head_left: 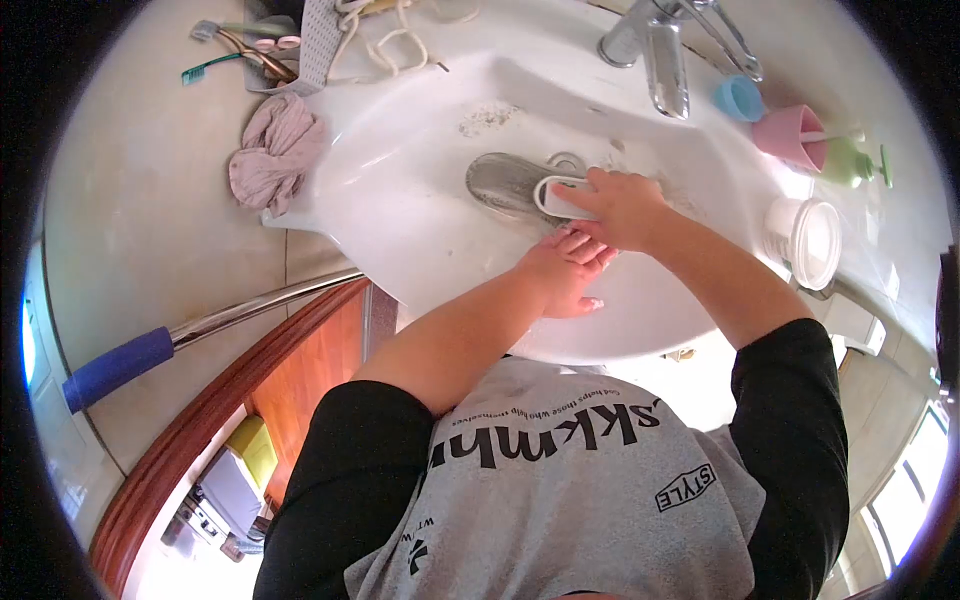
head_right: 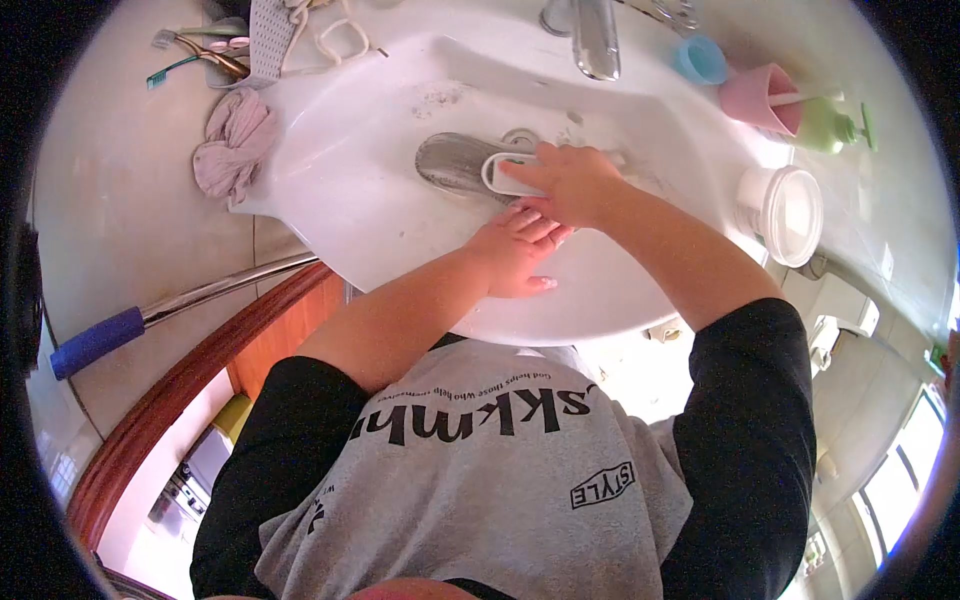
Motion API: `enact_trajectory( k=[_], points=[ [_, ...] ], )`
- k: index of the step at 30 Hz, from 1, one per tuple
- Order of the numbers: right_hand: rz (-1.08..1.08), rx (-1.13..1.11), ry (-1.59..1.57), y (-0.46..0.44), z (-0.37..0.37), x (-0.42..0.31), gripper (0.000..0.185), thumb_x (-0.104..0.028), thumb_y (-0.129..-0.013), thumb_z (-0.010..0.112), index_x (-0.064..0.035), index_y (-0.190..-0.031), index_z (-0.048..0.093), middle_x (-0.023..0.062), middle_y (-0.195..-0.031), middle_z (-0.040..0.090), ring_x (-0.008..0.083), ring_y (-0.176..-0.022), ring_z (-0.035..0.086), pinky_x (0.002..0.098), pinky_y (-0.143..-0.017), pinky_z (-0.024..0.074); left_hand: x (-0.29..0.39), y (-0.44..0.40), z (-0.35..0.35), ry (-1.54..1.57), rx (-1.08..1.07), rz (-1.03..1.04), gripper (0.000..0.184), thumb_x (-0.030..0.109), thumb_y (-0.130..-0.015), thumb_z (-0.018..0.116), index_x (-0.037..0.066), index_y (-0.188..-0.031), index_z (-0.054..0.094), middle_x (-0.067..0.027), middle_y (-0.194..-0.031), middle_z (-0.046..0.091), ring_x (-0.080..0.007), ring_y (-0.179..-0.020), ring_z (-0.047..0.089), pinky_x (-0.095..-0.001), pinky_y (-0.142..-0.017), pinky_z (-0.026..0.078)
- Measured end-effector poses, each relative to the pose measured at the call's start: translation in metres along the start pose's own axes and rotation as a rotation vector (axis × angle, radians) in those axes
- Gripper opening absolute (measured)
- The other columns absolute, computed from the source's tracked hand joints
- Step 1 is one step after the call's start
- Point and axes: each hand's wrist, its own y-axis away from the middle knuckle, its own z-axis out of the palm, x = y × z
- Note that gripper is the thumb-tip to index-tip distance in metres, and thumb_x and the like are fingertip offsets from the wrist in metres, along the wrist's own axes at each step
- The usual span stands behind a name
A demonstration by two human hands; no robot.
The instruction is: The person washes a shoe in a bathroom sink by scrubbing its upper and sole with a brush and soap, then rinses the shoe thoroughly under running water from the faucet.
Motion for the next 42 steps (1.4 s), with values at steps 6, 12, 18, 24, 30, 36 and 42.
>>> enact_trajectory(
  k=[6, 12, 18, 24, 30, 36, 42],
  points=[
    [0.141, 0.113, -0.18, -0.091, -0.021, -0.06, 0.052, -0.045, -0.1, 0.049, -0.0297, -0.148, 0.039, 0.0157, -0.125, 0.055, 0.0333, -0.108, 0.063, 0.0477, -0.083, 0.0557, 0.007, 0.0, -0.03, 0.021, -0.292, -0.081, 0.081, 0.055, -0.086, 0.059, 0.005, -0.147, 0.042, -0.0145, -0.156, 0.033, -0.0331, -0.146, 0.025, -0.0479, -0.12, 0.019],
    [0.237, -0.025, -0.141, 0.018, 0.011, -0.014, 0.053, -0.047, -0.099, 0.048, -0.0295, -0.148, 0.039, 0.0154, -0.127, 0.054, 0.0333, -0.109, 0.063, 0.0451, -0.087, 0.0547, -0.001, 0.002, -0.01, -0.001, -0.045, -0.022, 0.078, 0.053, -0.085, 0.06, 0.005, -0.144, 0.044, -0.014, -0.158, 0.031, -0.0324, -0.147, 0.024, -0.0492, -0.12, 0.019],
    [0.565, 0.045, -0.301, 0.103, 0.021, -0.003, 0.057, -0.05, -0.096, 0.054, -0.028, -0.147, 0.04, 0.0152, -0.124, 0.058, 0.0353, -0.109, 0.064, 0.046, -0.09, 0.0532, 0.004, -0.007, -0.043, -0.034, 0.078, 0.075, 0.061, 0.035, -0.086, 0.065, 0.013, -0.141, 0.051, -0.0112, -0.144, 0.051, -0.0287, -0.133, 0.047, -0.0429, -0.111, 0.037],
    [0.771, 0.236, -0.673, 0.145, 0.047, -0.019, 0.059, -0.049, -0.093, 0.058, -0.0264, -0.145, 0.042, 0.016, -0.129, 0.058, 0.0346, -0.108, 0.064, 0.0448, -0.09, 0.0523, -0.057, -0.073, -0.097, -0.022, 0.305, -0.569, 0.021, 0.022, -0.088, 0.056, 0.011, -0.099, 0.07, -0.0128, -0.1, 0.071, -0.0359, -0.098, 0.066, -0.0476, -0.083, 0.053],
    [0.795, 0.326, -0.775, 0.162, 0.063, -0.022, 0.058, -0.049, -0.091, 0.061, -0.0259, -0.142, 0.046, 0.0162, -0.123, 0.061, 0.0341, -0.105, 0.065, 0.0454, -0.09, 0.0523, -0.088, -0.115, -0.117, -0.201, -0.159, -0.608, 0.026, 0.031, -0.082, 0.069, 0.009, -0.095, 0.073, -0.0142, -0.103, 0.071, -0.0347, -0.097, 0.067, -0.0442, -0.083, 0.054],
    [0.776, 0.391, -0.815, 0.17, 0.065, -0.018, 0.058, -0.047, -0.089, 0.064, -0.0254, -0.141, 0.047, 0.0149, -0.116, 0.063, 0.0335, -0.1, 0.067, 0.045, -0.086, 0.0536, -0.114, -0.135, -0.097, -0.379, -0.365, -0.617, 0.048, 0.036, -0.079, 0.08, 0.007, -0.115, 0.071, -0.0136, -0.121, 0.068, -0.0316, -0.113, 0.064, -0.0418, -0.094, 0.052],
    [0.735, 0.406, -0.781, 0.174, 0.062, -0.017, 0.059, -0.046, -0.088, 0.067, -0.0242, -0.139, 0.049, 0.0133, -0.11, 0.064, 0.0326, -0.097, 0.067, 0.0438, -0.083, 0.0542, -0.084, -0.137, -0.113, -0.318, -0.377, -0.637, 0.058, 0.047, -0.074, 0.08, 0.005, -0.113, 0.071, -0.017, -0.117, 0.069, -0.034, -0.11, 0.066, -0.0425, -0.093, 0.053]
  ],
)
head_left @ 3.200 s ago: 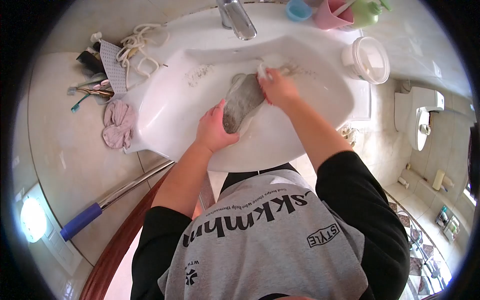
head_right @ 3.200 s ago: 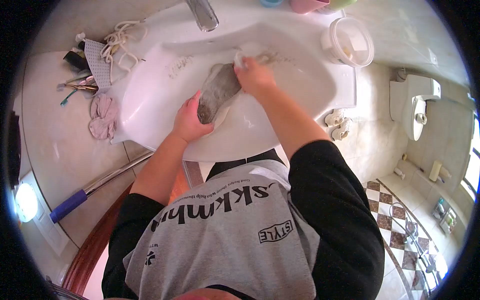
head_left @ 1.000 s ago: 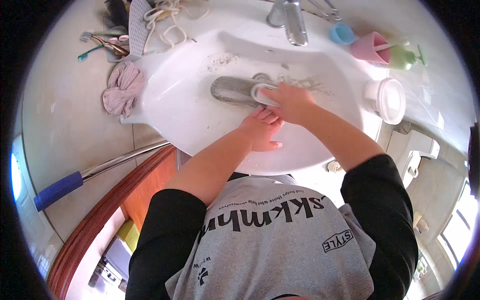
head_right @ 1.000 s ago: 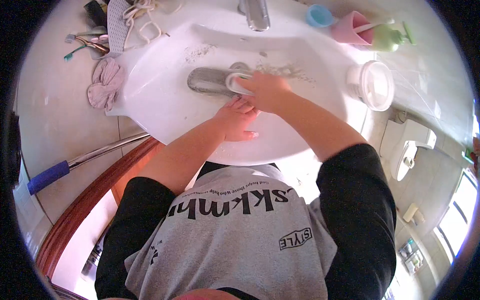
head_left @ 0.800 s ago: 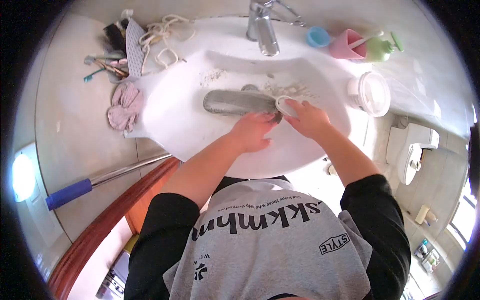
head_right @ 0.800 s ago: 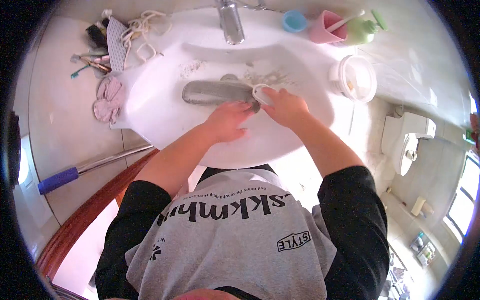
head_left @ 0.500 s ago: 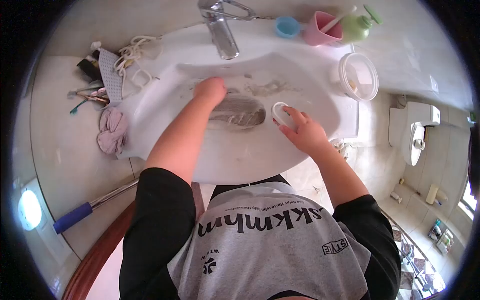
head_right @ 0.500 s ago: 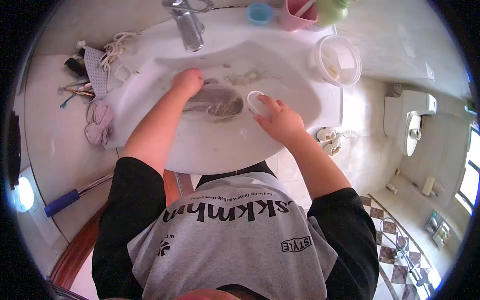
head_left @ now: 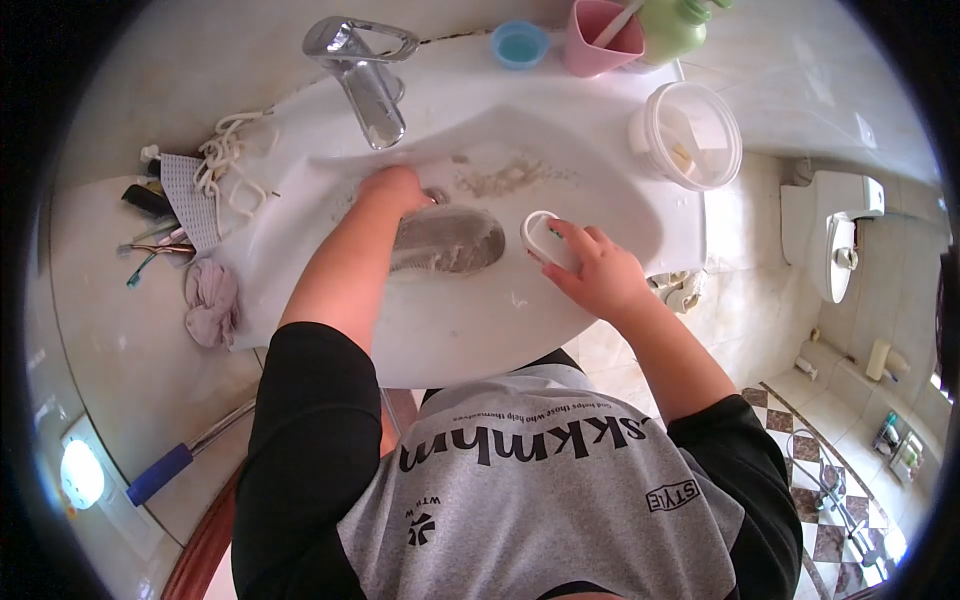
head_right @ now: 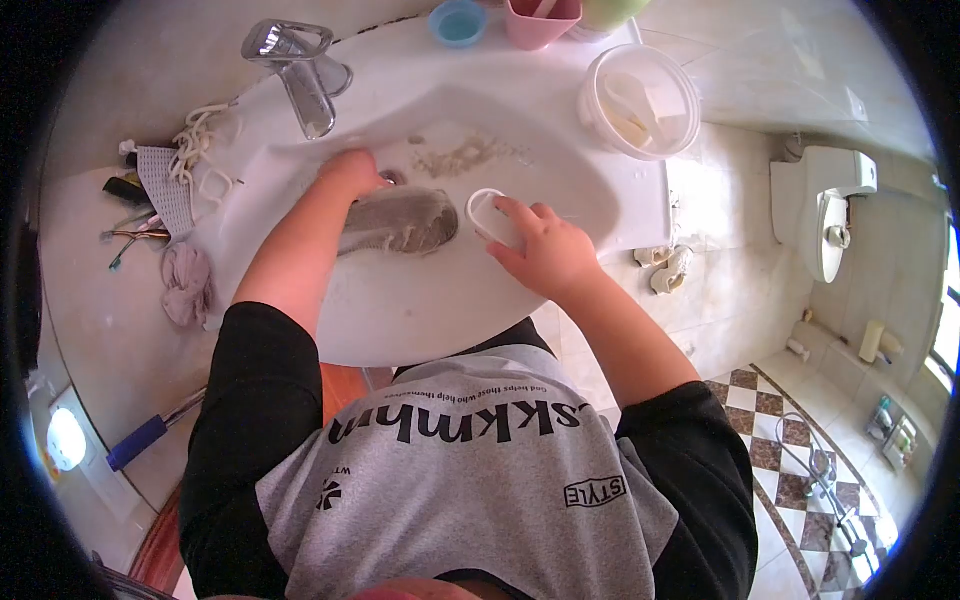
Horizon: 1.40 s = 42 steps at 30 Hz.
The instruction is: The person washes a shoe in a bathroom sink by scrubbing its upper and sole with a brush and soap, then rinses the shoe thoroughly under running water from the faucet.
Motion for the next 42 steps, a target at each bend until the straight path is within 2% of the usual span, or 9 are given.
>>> enact_trajectory(
  k=[9, 15, 17, 18, 22, 25, 36, 38, 42],
  points=[
    [-0.129, 0.261, -0.067, 0.011, 0.004, 0.019, 0.061, -0.037, -0.083, 0.074, -0.0221, -0.138, 0.051, 0.009, -0.102, 0.063, 0.0275, -0.081, 0.067, 0.0404, -0.071, 0.0557, 0.01, 0.013, -0.006, 0.052, -0.086, -0.124, 0.048, 0.042, -0.079, 0.073, 0.011, -0.116, 0.071, -0.0119, -0.12, 0.069, -0.0281, -0.114, 0.064, -0.0388, -0.093, 0.052],
    [-0.239, 0.485, 0.003, 0.012, 0.017, 0.024, 0.064, -0.036, -0.081, 0.075, -0.0209, -0.138, 0.051, 0.0077, -0.1, 0.062, 0.0275, -0.082, 0.066, 0.04, -0.07, 0.0561, -0.028, 0.102, -0.007, 0.406, 0.342, -0.077, 0.029, 0.034, -0.086, 0.065, 0.009, -0.099, 0.072, -0.0125, -0.1, 0.072, -0.0341, -0.095, 0.067, -0.0413, -0.081, 0.051],
    [-0.232, 0.494, 0.004, 0.011, 0.019, 0.024, 0.064, -0.036, -0.081, 0.075, -0.0218, -0.138, 0.051, 0.0079, -0.101, 0.062, 0.028, -0.084, 0.066, 0.0405, -0.071, 0.0563, -0.031, 0.14, -0.03, 0.732, 0.828, 0.067, 0.024, 0.028, -0.087, 0.066, 0.006, -0.093, 0.07, -0.0105, -0.085, 0.07, -0.0283, -0.074, 0.066, -0.0373, -0.068, 0.05],
    [-0.22, 0.49, 0.025, 0.01, 0.02, 0.025, 0.064, -0.037, -0.081, 0.074, -0.023, -0.139, 0.05, 0.008, -0.101, 0.062, 0.0284, -0.086, 0.067, 0.0409, -0.072, 0.0564, -0.026, 0.152, -0.046, 0.726, 0.839, 0.066, 0.024, 0.028, -0.087, 0.066, 0.006, -0.093, 0.07, -0.0105, -0.085, 0.07, -0.0283, -0.074, 0.066, -0.0373, -0.068, 0.05],
    [-0.187, 0.467, 0.057, 0.011, 0.019, 0.022, 0.061, -0.038, -0.084, 0.073, -0.0207, -0.138, 0.051, 0.0085, -0.105, 0.064, 0.0308, -0.085, 0.067, 0.042, -0.072, 0.056, 0.025, 0.177, -0.125, 1.805, 0.238, 0.076, 0.008, 0.017, -0.093, 0.064, 0.009, -0.09, 0.063, 0.004, -0.064, 0.045, -0.0089, -0.049, 0.035, -0.0252, -0.045, 0.03],
    [-0.166, 0.469, 0.044, 0.011, 0.02, 0.021, 0.059, -0.038, -0.084, 0.072, -0.0215, -0.138, 0.052, 0.0088, -0.106, 0.064, 0.0314, -0.086, 0.067, 0.0426, -0.073, 0.0559, 0.037, 0.15, -0.149, 2.166, -0.023, 0.01, 0.007, 0.016, -0.096, 0.059, 0.011, -0.1, 0.062, 0.0034, -0.064, 0.043, -0.0094, -0.049, 0.035, -0.0233, -0.046, 0.029],
    [-0.107, 0.411, 0.03, 0.01, 0.017, 0.019, 0.06, -0.042, -0.086, 0.069, -0.0275, -0.141, 0.047, 0.0101, -0.108, 0.062, 0.0321, -0.094, 0.067, 0.044, -0.08, 0.0555, 0.007, 0.13, -0.094, 1.988, 0.092, 0.11, 0.019, 0.02, -0.094, 0.05, 0.006, -0.09, 0.061, 0.0018, -0.062, 0.048, -0.0126, -0.049, 0.043, -0.0292, -0.046, 0.038],
    [-0.087, 0.401, 0.035, 0.012, 0.019, 0.019, 0.06, -0.042, -0.087, 0.068, -0.0277, -0.141, 0.047, 0.0103, -0.108, 0.062, 0.0322, -0.095, 0.067, 0.0438, -0.081, 0.0553, 0.012, 0.124, -0.073, 2.229, 0.157, -0.199, 0.019, 0.023, -0.094, 0.048, 0.009, -0.084, 0.058, 0.0024, -0.059, 0.048, -0.0135, -0.049, 0.045, -0.0314, -0.045, 0.039],
    [-0.1, 0.397, 0.057, 0.01, 0.017, 0.017, 0.06, -0.04, -0.087, 0.07, -0.0249, -0.14, 0.048, 0.0099, -0.111, 0.062, 0.031, -0.095, 0.066, 0.0431, -0.081, 0.0545, 0.032, 0.096, -0.055, 2.266, 0.025, -0.293, 0.015, 0.021, -0.093, 0.051, 0.011, -0.082, 0.054, 0.0029, -0.057, 0.045, -0.0142, -0.047, 0.044, -0.031, -0.045, 0.038]
  ],
)
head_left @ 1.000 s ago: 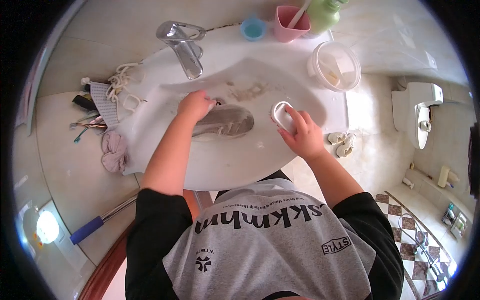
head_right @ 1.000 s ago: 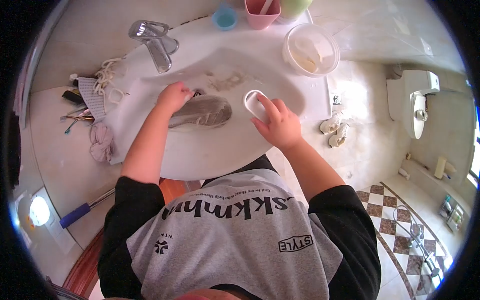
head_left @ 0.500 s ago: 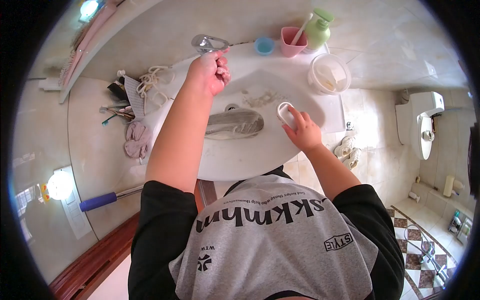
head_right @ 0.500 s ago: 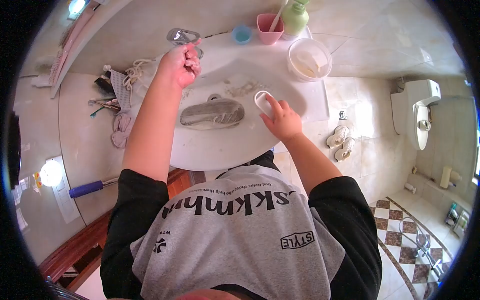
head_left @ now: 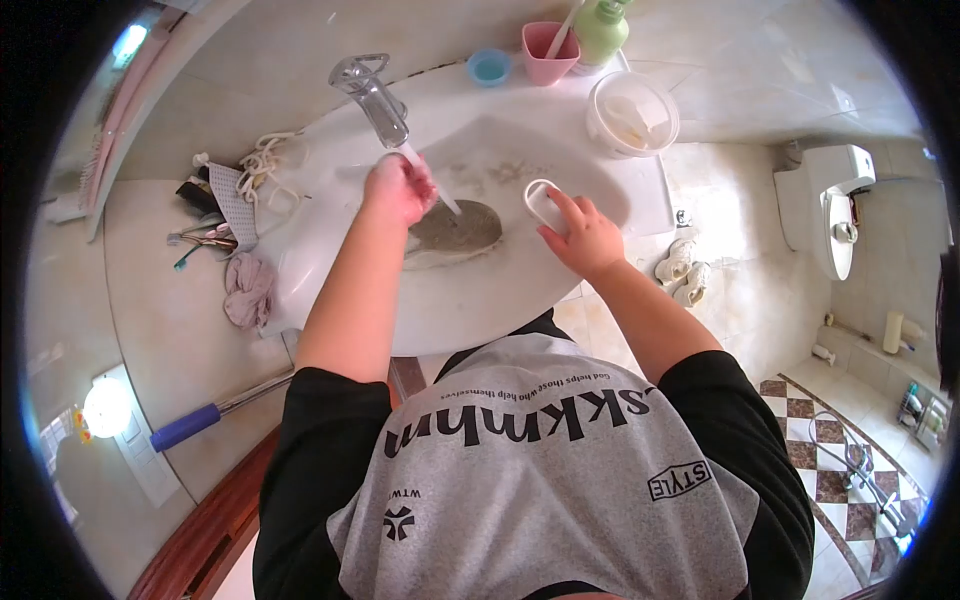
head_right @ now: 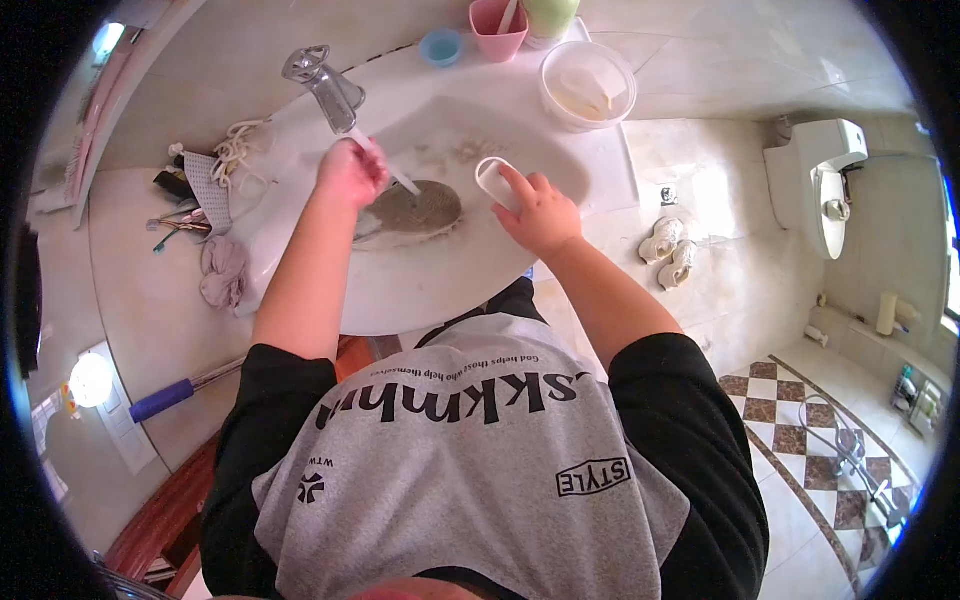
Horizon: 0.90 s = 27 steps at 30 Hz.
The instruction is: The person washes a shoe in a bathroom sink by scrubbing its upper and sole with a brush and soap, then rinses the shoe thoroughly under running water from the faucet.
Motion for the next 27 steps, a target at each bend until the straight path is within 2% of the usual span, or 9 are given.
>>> enact_trajectory(
  k=[3, 7, 11, 13, 16, 19, 22, 24, 27],
  points=[
    [0.045, -0.084, 0.023, -0.001, -0.002, -0.002, 0.063, -0.038, -0.086, 0.07, -0.0235, -0.142, 0.046, 0.0113, -0.115, 0.061, 0.0315, -0.098, 0.066, 0.043, -0.084, 0.0539, -0.026, -0.036, 0.006, -0.085, -0.222, -0.175, 0.017, 0.024, -0.096, 0.057, 0.012, -0.085, 0.053, 0.0036, -0.055, 0.04, -0.0127, -0.046, 0.041, -0.0298, -0.042, 0.033],
    [0.182, -0.081, -0.043, -0.015, 0.005, -0.002, 0.071, -0.035, -0.081, 0.071, -0.0212, -0.143, 0.042, 0.0144, -0.125, 0.06, 0.0344, -0.105, 0.065, 0.0463, -0.087, 0.0537, -0.04, -0.064, 0.013, -0.113, -0.122, -0.145, 0.029, 0.036, -0.099, 0.055, 0.014, -0.079, 0.052, 0.0031, -0.055, 0.038, -0.0117, -0.042, 0.033, -0.0264, -0.039, 0.023],
    [0.332, -0.124, -0.164, -0.049, 0.003, -0.026, 0.074, -0.035, -0.078, 0.073, -0.0147, -0.143, 0.043, 0.0163, -0.124, 0.061, 0.0308, -0.107, 0.065, 0.0417, -0.089, 0.0533, -0.044, -0.061, 0.009, -0.172, -0.054, -0.058, 0.034, 0.038, -0.096, 0.059, 0.013, -0.075, 0.05, 0.0028, -0.055, 0.038, -0.012, -0.042, 0.033, -0.0292, -0.039, 0.024],
    [0.518, -0.369, -0.594, -0.071, -0.013, -0.055, 0.068, -0.033, -0.081, 0.073, -0.0104, -0.141, 0.047, 0.0143, -0.113, 0.066, 0.0243, -0.1, 0.067, 0.0365, -0.085, 0.0533, -0.04, -0.062, 0.003, -0.299, -0.009, -0.008, 0.032, 0.039, -0.095, 0.061, 0.013, -0.077, 0.054, 0.0013, -0.062, 0.044, -0.0154, -0.049, 0.04, -0.0324, -0.041, 0.027],
    [0.44, -0.322, -0.824, -0.099, 0.017, -0.066, 0.055, -0.03, -0.087, 0.069, -0.0089, -0.135, 0.055, 0.0103, -0.102, 0.068, 0.0166, -0.089, 0.063, 0.0322, -0.075, 0.0517, -0.04, -0.057, -0.001, -0.489, 0.123, 0.053, 0.026, 0.041, -0.094, 0.06, 0.016, -0.095, 0.062, -0.0044, -0.077, 0.055, -0.0188, -0.061, 0.05, -0.0337, -0.044, 0.035],
    [0.516, -0.44, -0.92, -0.116, 0.055, -0.088, 0.043, -0.026, -0.088, 0.067, -0.0093, -0.128, 0.061, 0.0088, -0.098, 0.067, 0.0179, -0.084, 0.063, 0.036, -0.066, 0.0524, -0.049, -0.048, -0.013, -0.512, 0.189, 0.119, 0.029, 0.042, -0.096, 0.055, 0.015, -0.107, 0.062, -0.0089, -0.097, 0.063, -0.0273, -0.08, 0.06, -0.0462, -0.057, 0.049],
    [0.555, -0.541, -0.932, -0.131, 0.094, -0.101, 0.039, -0.027, -0.089, 0.067, -0.0093, -0.124, 0.061, 0.0079, -0.094, 0.066, 0.0195, -0.079, 0.063, 0.0378, -0.063, 0.0527, -0.049, -0.05, -0.039, -0.213, -0.043, -0.056, 0.031, 0.041, -0.099, 0.048, 0.014, -0.108, 0.061, -0.0085, -0.103, 0.066, -0.0314, -0.09, 0.063, -0.0554, -0.072, 0.053],
    [0.559, -0.608, -1.135, -0.14, 0.12, -0.106, 0.039, -0.037, -0.091, 0.065, -0.0086, -0.118, 0.064, 0.0095, -0.091, 0.067, 0.0202, -0.073, 0.063, 0.0378, -0.062, 0.0528, -0.051, -0.046, -0.039, -0.203, 0.055, -0.056, 0.035, 0.042, -0.102, 0.042, 0.013, -0.11, 0.06, -0.01, -0.101, 0.066, -0.032, -0.091, 0.064, -0.0557, -0.072, 0.055],
    [0.482, -0.674, -0.72, -0.157, 0.118, -0.116, 0.042, -0.036, -0.094, 0.06, -0.0022, -0.119, 0.063, 0.0168, -0.095, 0.069, 0.0282, -0.082, 0.068, 0.0419, -0.069, 0.0548, -0.052, -0.044, -0.045, -0.229, 0.025, -0.031, 0.043, 0.047, -0.104, 0.04, 0.01, -0.112, 0.059, -0.0127, -0.098, 0.065, -0.0306, -0.082, 0.065, -0.0502, -0.067, 0.057]
  ],
)
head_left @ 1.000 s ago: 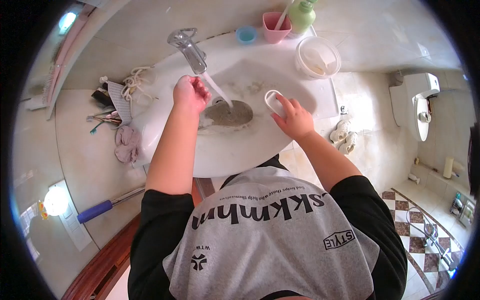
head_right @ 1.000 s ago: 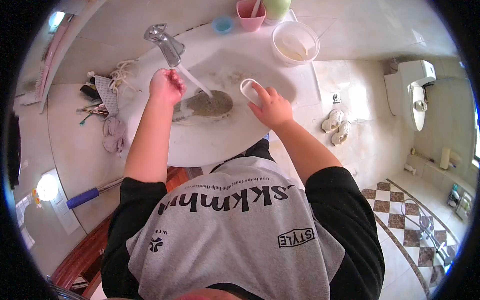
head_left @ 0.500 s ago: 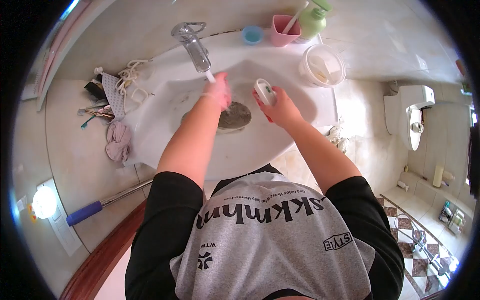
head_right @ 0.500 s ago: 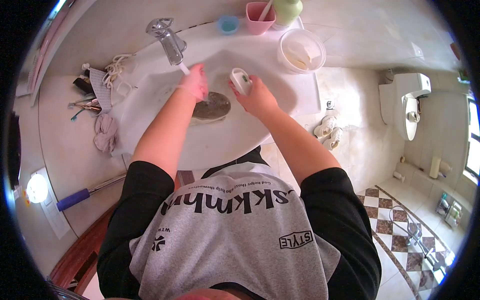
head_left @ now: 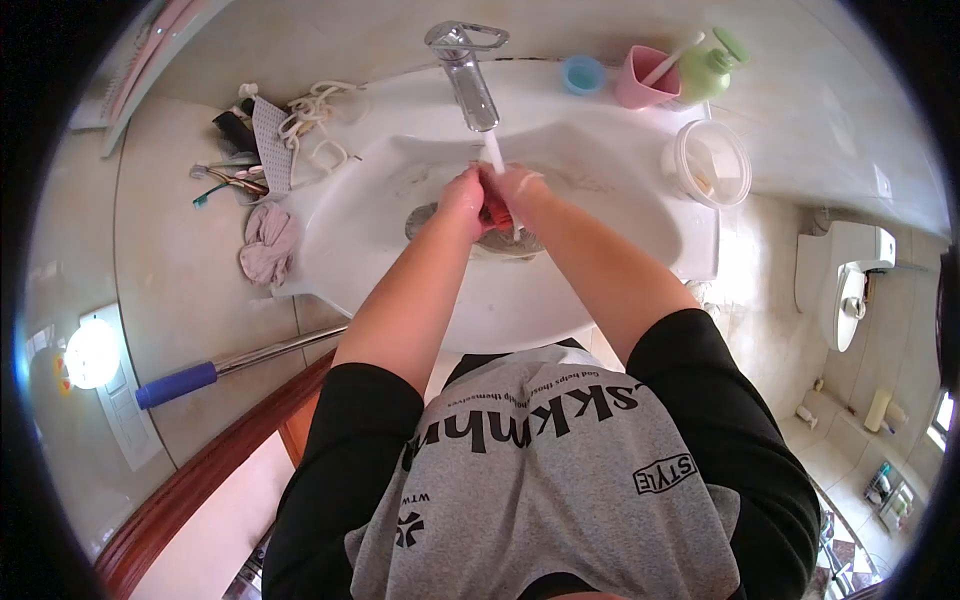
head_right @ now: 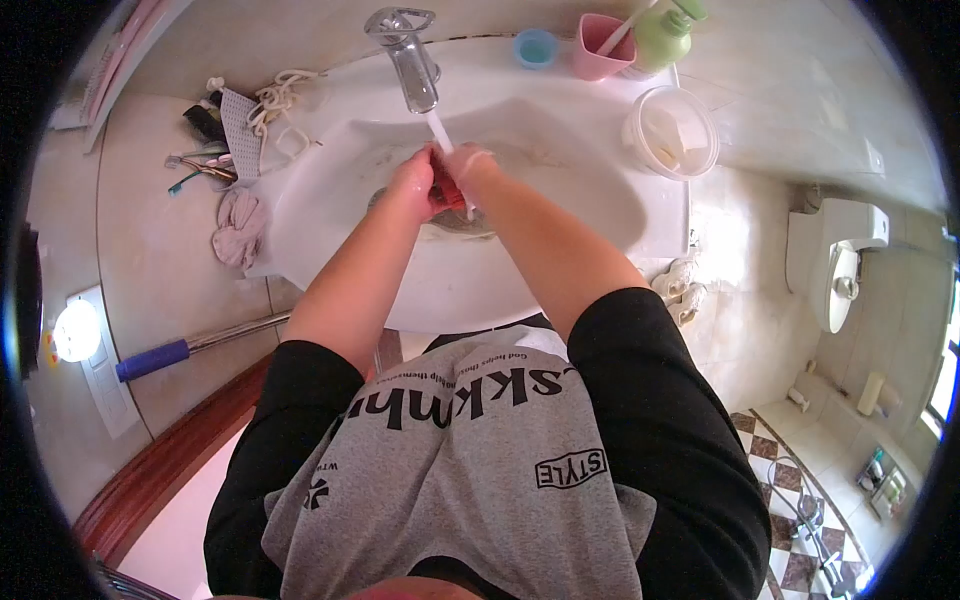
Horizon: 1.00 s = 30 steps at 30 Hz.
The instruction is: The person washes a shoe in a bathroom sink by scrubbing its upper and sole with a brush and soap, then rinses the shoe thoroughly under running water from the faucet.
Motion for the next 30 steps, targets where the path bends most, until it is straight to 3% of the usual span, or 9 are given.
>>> enact_trajectory(
  k=[4, 7, 9, 12, 15, 19, 23, 29, 30],
  points=[
    [-0.015, 0.16, 0.368, 0.011, -0.004, -0.014, 0.046, -0.042, -0.097, 0.054, -0.0018, -0.117, 0.065, 0.0198, -0.099, 0.071, 0.0294, -0.09, 0.07, 0.0436, -0.074, 0.0555, -0.001, 0.005, 0.005, 0.014, -0.005, 0.034, 0.043, 0.046, -0.103, 0.042, 0.008, -0.113, 0.06, -0.0129, -0.097, 0.065, -0.0301, -0.081, 0.065, -0.05, -0.064, 0.057],
    [-0.28, 0.12, 0.556, -0.024, -0.011, 0.019, 0.046, -0.045, -0.098, 0.052, -0.0063, -0.117, 0.066, 0.0104, -0.094, 0.071, 0.0224, -0.08, 0.068, 0.0365, -0.075, 0.0548, -0.004, -0.001, 0.01, 0.049, 0.003, 0.094, 0.042, 0.045, -0.103, 0.042, 0.008, -0.112, 0.06, -0.0137, -0.098, 0.066, -0.03, -0.083, 0.066, -0.0491, -0.062, 0.057],
    [-0.198, 0.074, 0.014, -0.021, -0.019, 0.036, 0.04, -0.041, -0.099, 0.051, -0.0129, -0.125, 0.064, 0.0055, -0.103, 0.071, 0.0193, -0.087, 0.067, 0.0371, -0.079, 0.0537, -0.002, 0.001, 0.016, 0.012, -0.042, 0.043, 0.043, 0.047, -0.103, 0.043, 0.009, -0.115, 0.06, -0.0135, -0.103, 0.066, -0.0306, -0.085, 0.067, -0.0512, -0.063, 0.057],
    [-0.136, 0.035, -0.28, 0.046, -0.031, 0.01, 0.037, -0.034, -0.101, 0.051, -0.0133, -0.13, 0.061, 0.0029, -0.109, 0.068, 0.0165, -0.091, 0.064, 0.0355, -0.08, 0.0522, -0.01, -0.022, 0.025, 0.033, -0.102, 0.044, 0.042, 0.046, -0.101, 0.047, 0.01, -0.115, 0.061, -0.0115, -0.106, 0.067, -0.0315, -0.088, 0.067, -0.0532, -0.066, 0.057],
    [-0.037, 0.139, -0.266, 0.086, -0.042, -0.01, 0.035, -0.031, -0.102, 0.052, -0.0124, -0.131, 0.06, 0.0032, -0.11, 0.067, 0.0144, -0.093, 0.062, 0.0336, -0.079, 0.0511, -0.01, -0.03, 0.048, -0.016, 0.14, 0.019, 0.038, 0.044, -0.098, 0.052, 0.011, -0.114, 0.061, -0.0106, -0.105, 0.067, -0.0331, -0.091, 0.067, -0.0559, -0.068, 0.056],
    [-0.134, 0.094, -0.412, 0.049, -0.038, 0.015, 0.035, -0.031, -0.102, 0.052, -0.0138, -0.132, 0.059, 0.0035, -0.106, 0.067, 0.0132, -0.089, 0.062, 0.0306, -0.073, 0.0507, -0.004, -0.017, 0.059, 0.092, 0.127, 0.062, 0.044, 0.048, -0.097, 0.049, 0.008, -0.114, 0.06, -0.0133, -0.113, 0.063, -0.031, -0.103, 0.063, -0.0523, -0.078, 0.054],
    [-0.102, -0.018, -0.503, 0.066, -0.023, 0.002, 0.037, -0.027, -0.102, 0.055, -0.0114, -0.135, 0.056, 0.0051, -0.102, 0.068, 0.0134, -0.079, 0.063, 0.0268, -0.065, 0.0503, 0.003, -0.022, 0.034, 0.208, 0.012, 0.104, 0.039, 0.045, -0.096, 0.048, 0.01, -0.108, 0.063, -0.0133, -0.105, 0.067, -0.0331, -0.09, 0.066, -0.0511, -0.077, 0.054],
    [-0.256, 0.02, -0.406, 0.053, -0.018, 0.013, 0.044, -0.021, -0.098, 0.059, -0.0096, -0.14, 0.051, 0.0062, -0.099, 0.067, 0.0149, -0.08, 0.064, 0.0284, -0.058, 0.0506, 0.003, -0.028, 0.017, 0.332, -0.095, 0.13, 0.037, 0.044, -0.094, 0.047, 0.014, -0.105, 0.064, -0.0128, -0.105, 0.068, -0.0363, -0.091, 0.065, -0.0548, -0.071, 0.052],
    [-0.262, 0.076, -0.288, 0.049, -0.02, 0.017, 0.045, -0.022, -0.097, 0.061, -0.0091, -0.139, 0.051, 0.0076, -0.102, 0.066, 0.0159, -0.084, 0.064, 0.0291, -0.06, 0.0519, 0.005, -0.016, 0.022, 0.312, -0.149, 0.023, 0.038, 0.044, -0.094, 0.046, 0.013, -0.107, 0.064, -0.0129, -0.108, 0.067, -0.0363, -0.095, 0.064, -0.0556, -0.074, 0.052]
  ],
)
